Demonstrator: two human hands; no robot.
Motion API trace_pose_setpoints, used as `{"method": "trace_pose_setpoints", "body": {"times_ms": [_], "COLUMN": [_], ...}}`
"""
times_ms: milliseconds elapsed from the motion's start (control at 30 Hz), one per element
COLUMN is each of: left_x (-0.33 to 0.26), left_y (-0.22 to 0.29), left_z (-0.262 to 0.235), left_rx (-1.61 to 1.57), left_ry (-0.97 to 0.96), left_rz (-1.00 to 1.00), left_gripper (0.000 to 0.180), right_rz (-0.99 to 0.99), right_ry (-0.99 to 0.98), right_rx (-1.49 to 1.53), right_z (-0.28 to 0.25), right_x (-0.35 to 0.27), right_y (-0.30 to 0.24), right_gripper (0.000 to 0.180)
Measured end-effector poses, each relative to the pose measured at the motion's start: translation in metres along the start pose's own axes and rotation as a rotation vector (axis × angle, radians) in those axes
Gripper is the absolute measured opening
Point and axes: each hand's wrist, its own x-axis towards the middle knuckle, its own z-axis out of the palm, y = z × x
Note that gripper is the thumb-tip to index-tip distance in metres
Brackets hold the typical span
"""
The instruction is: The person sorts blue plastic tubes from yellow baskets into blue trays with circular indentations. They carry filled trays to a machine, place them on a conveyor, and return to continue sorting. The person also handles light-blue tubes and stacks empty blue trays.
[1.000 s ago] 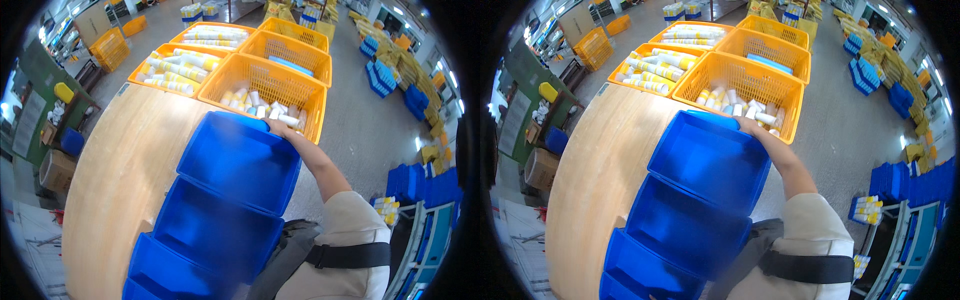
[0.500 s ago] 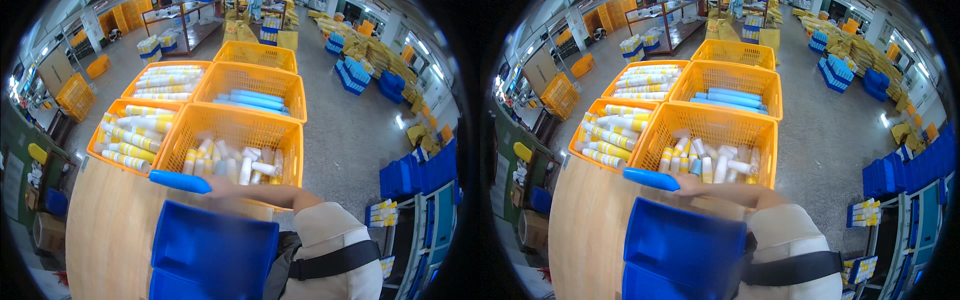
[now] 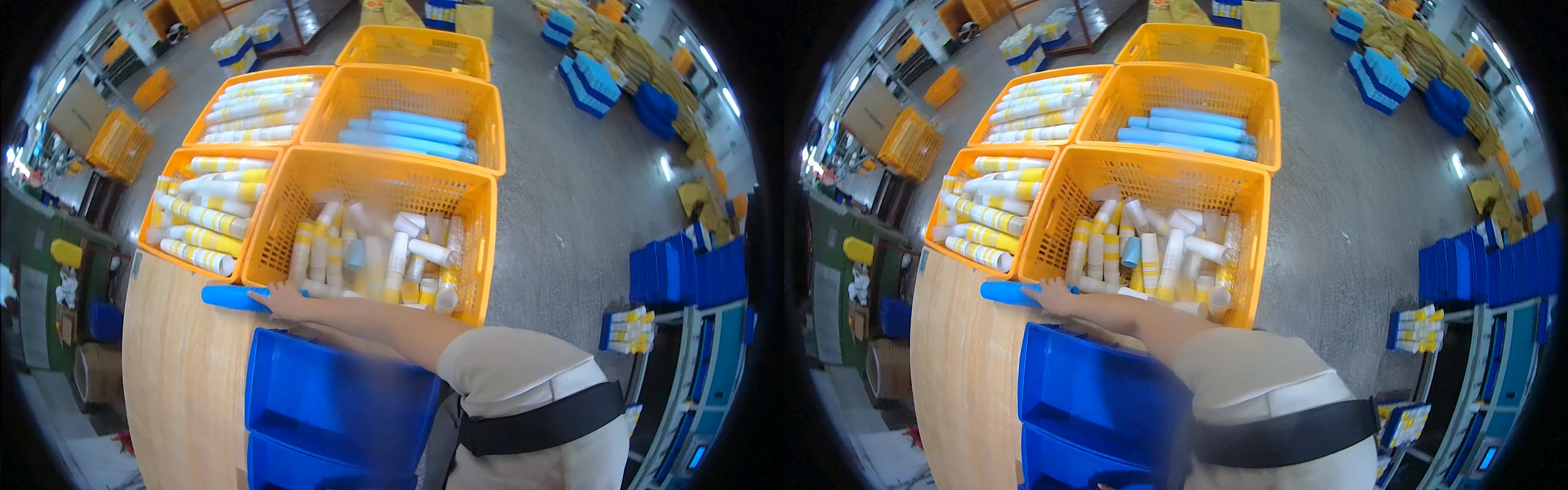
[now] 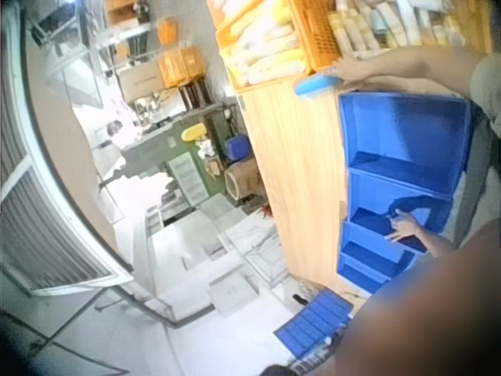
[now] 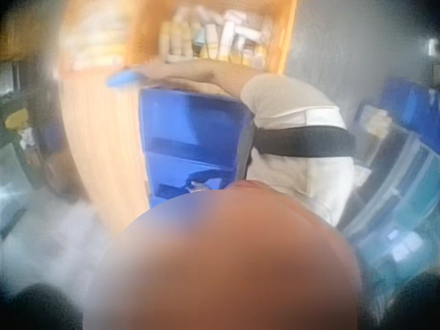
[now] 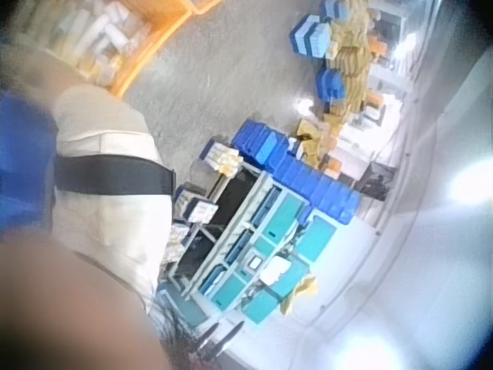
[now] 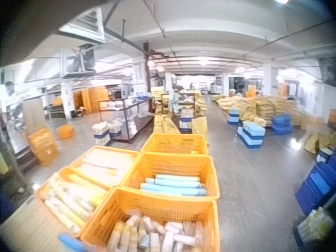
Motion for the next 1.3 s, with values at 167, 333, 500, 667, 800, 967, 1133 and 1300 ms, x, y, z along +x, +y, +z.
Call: {"method": "trace_pose_setpoints", "body": {"times_ms": [167, 333, 500, 667, 800, 967, 1133, 1300], "left_x": [0.017, 0.065, 0.127, 0.139, 0.104, 0.044, 0.028, 0.042], "left_y": [0.012, 0.052, 0.187, 0.395, 0.565, 0.671, 0.698, 0.717], "left_z": [-0.025, -0.090, -0.193, -0.282, -0.323, -0.388, -0.415, -0.410], "left_rx": [-0.273, -0.483, -0.652, -0.860, -1.221, -0.976, -1.008, -1.036], "left_ry": [0.070, 0.165, 0.262, 0.199, -0.009, -0.422, -0.689, -0.590], "left_rz": [-0.064, -0.117, -0.239, -0.002, 0.128, 0.262, 0.139, 0.044], "left_gripper": [0.057, 0.052, 0.048, 0.041, 0.038, 0.041, 0.049, 0.039], "right_rz": [-0.209, -0.140, 0.093, 0.503, 0.889, 1.057, 0.910, 0.800], "right_ry": [-0.220, -0.064, 0.299, 0.552, 0.122, -0.106, -0.007, -0.190], "right_rx": [0.239, 0.512, 0.526, 0.345, 0.048, -0.205, -0.330, -0.127], "right_z": [-0.030, -0.058, -0.146, -0.233, -0.229, -0.150, -0.124, -0.208], "right_x": [-0.022, -0.071, -0.148, -0.165, -0.168, -0.202, -0.201, -0.186], "right_y": [0.009, 0.066, 0.198, 0.466, 0.686, 0.813, 0.832, 0.825], "right_gripper": [0.070, 0.061, 0.039, 0.035, 0.034, 0.055, 0.067, 0.064]}}
